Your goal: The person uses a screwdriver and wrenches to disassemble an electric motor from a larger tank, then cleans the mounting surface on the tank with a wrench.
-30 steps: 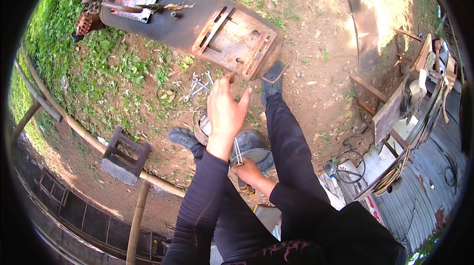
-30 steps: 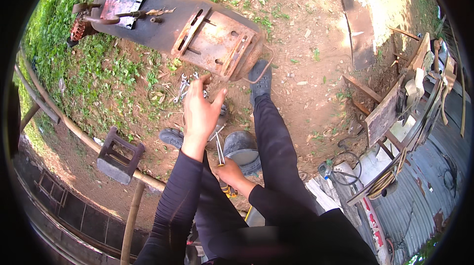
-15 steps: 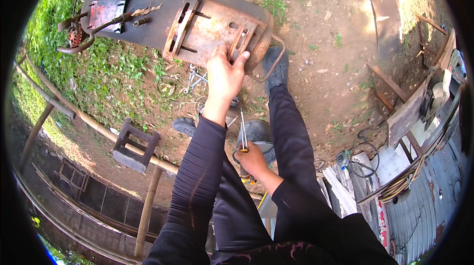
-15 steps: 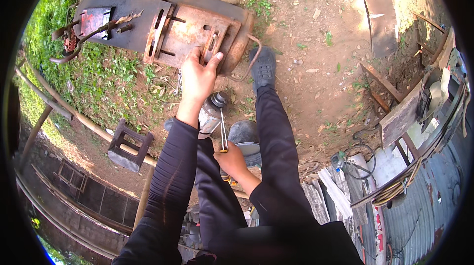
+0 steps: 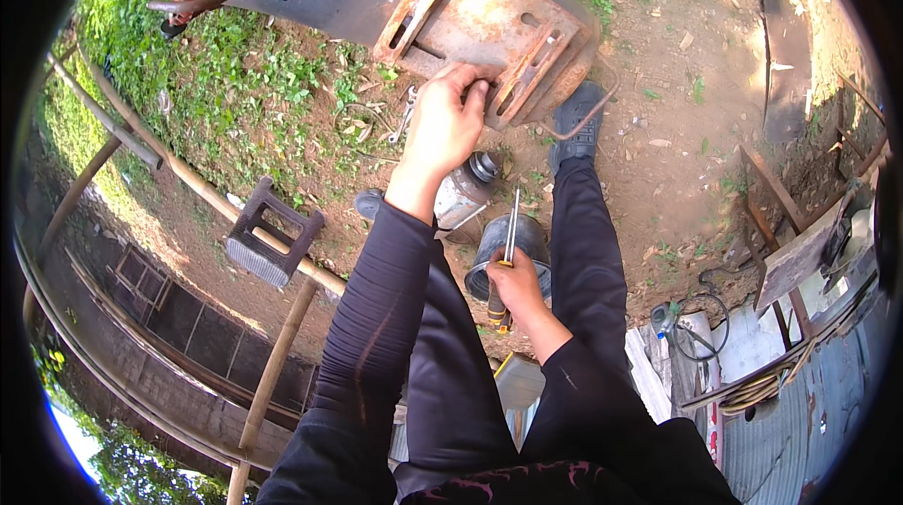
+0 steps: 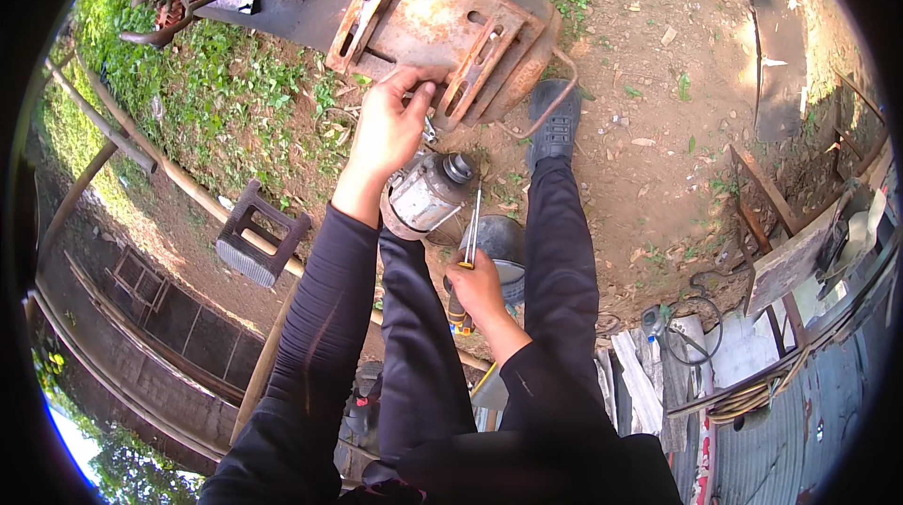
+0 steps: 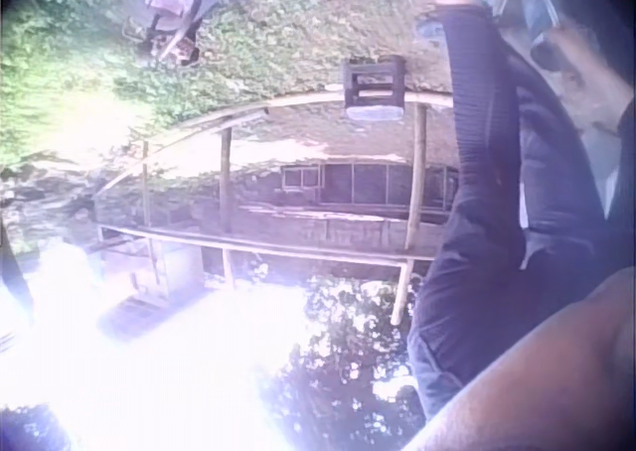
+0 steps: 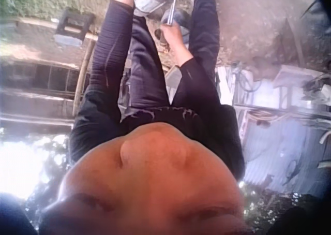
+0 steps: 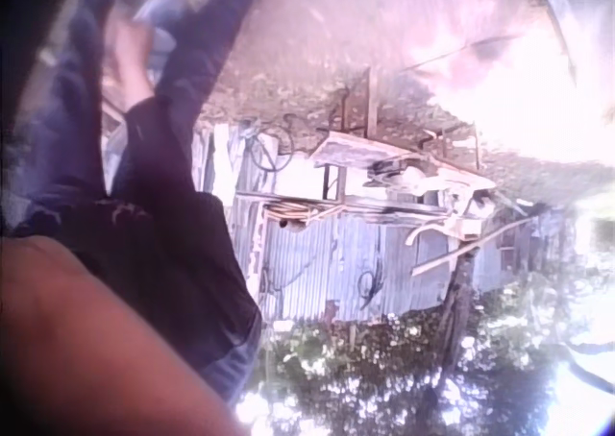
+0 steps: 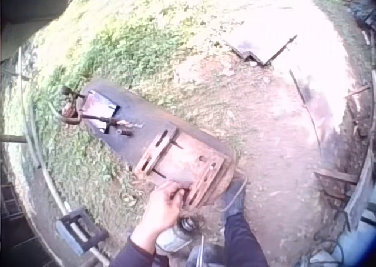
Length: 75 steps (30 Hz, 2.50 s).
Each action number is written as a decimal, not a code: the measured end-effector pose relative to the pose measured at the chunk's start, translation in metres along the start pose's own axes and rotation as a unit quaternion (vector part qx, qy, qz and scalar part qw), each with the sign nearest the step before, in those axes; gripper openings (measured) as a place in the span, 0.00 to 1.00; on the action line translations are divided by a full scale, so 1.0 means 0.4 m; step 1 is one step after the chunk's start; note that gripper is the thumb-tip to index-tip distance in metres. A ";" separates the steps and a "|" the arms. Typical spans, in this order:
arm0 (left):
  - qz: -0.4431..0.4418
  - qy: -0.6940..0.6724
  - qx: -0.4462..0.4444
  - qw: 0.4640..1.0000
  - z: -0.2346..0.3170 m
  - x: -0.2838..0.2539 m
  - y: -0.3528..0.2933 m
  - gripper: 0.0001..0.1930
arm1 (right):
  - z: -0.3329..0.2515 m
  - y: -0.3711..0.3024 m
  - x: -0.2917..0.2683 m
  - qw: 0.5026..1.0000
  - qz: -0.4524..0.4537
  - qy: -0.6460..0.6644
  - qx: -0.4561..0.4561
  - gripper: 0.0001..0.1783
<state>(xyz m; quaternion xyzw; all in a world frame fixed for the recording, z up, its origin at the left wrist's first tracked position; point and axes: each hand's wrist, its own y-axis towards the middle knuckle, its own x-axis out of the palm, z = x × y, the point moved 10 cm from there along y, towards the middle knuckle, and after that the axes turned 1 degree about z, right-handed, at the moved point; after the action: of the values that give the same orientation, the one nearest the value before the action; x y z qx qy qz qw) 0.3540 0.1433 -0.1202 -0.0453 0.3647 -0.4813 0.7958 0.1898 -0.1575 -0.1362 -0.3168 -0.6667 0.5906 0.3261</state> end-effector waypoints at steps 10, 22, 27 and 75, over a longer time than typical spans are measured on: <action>-0.091 0.118 0.292 0.945 0.083 0.039 0.126 0.13 | 0.021 0.027 0.015 0.999 -0.010 0.048 0.017 0.05; 0.045 -0.179 0.008 0.983 -0.076 -0.074 -0.007 0.15 | 0.055 0.047 0.031 1.000 -0.006 0.014 0.024 0.06; 0.097 -0.311 -0.180 0.928 -0.282 -0.034 -0.207 0.12 | 0.071 0.047 0.025 0.999 0.006 0.020 0.040 0.07; 0.018 0.055 0.302 0.952 0.141 0.039 0.152 0.10 | 0.032 0.034 0.019 0.993 -0.020 0.100 0.064 0.06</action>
<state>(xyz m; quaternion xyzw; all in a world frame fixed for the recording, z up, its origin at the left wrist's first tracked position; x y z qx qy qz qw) 0.4381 0.1475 -0.1131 0.2301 0.2467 -0.5559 0.7598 0.1757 -0.1575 -0.1504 -0.3396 -0.5975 0.5909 0.4226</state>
